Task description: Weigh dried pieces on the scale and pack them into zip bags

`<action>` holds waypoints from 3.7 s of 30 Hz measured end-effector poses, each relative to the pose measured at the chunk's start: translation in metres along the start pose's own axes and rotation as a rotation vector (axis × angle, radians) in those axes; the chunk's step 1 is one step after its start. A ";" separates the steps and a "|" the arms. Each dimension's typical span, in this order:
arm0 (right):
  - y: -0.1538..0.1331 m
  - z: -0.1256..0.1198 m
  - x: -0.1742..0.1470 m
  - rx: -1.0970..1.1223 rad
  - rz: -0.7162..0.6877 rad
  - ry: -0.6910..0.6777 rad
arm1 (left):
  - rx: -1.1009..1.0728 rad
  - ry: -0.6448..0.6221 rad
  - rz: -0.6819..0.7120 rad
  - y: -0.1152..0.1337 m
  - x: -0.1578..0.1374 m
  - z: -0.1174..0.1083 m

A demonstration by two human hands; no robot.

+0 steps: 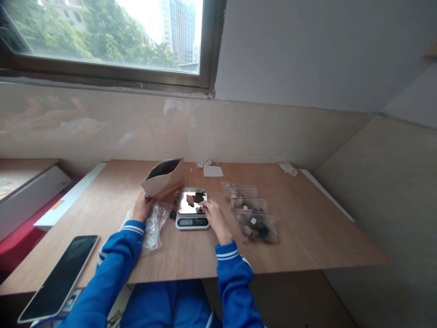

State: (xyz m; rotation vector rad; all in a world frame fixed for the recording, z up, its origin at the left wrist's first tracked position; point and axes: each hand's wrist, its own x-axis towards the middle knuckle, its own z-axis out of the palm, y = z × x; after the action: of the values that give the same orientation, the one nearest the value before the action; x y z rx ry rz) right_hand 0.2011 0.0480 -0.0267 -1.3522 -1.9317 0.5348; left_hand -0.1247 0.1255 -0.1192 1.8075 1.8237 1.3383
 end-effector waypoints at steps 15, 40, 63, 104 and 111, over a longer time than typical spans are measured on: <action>0.009 0.015 0.010 -0.058 0.072 0.086 | -0.002 -0.014 0.007 -0.001 -0.001 0.000; -0.047 0.118 0.085 -0.578 -0.263 -0.377 | -0.014 -0.036 0.025 -0.012 0.001 0.004; -0.038 0.059 0.067 -0.454 -0.196 -0.222 | 0.015 -0.045 -0.015 -0.001 0.000 0.001; -0.081 0.060 -0.018 -0.282 -0.084 -0.150 | -0.002 -0.028 -0.009 0.003 0.000 -0.001; -0.045 0.041 0.012 -0.436 -0.030 -0.019 | -0.005 -0.037 -0.014 0.002 0.000 -0.001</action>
State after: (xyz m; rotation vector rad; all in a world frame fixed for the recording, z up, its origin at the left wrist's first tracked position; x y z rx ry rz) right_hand 0.1400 0.0448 -0.0199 -1.5802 -2.1619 0.1101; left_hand -0.1239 0.1242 -0.1171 1.8013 1.8097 1.2938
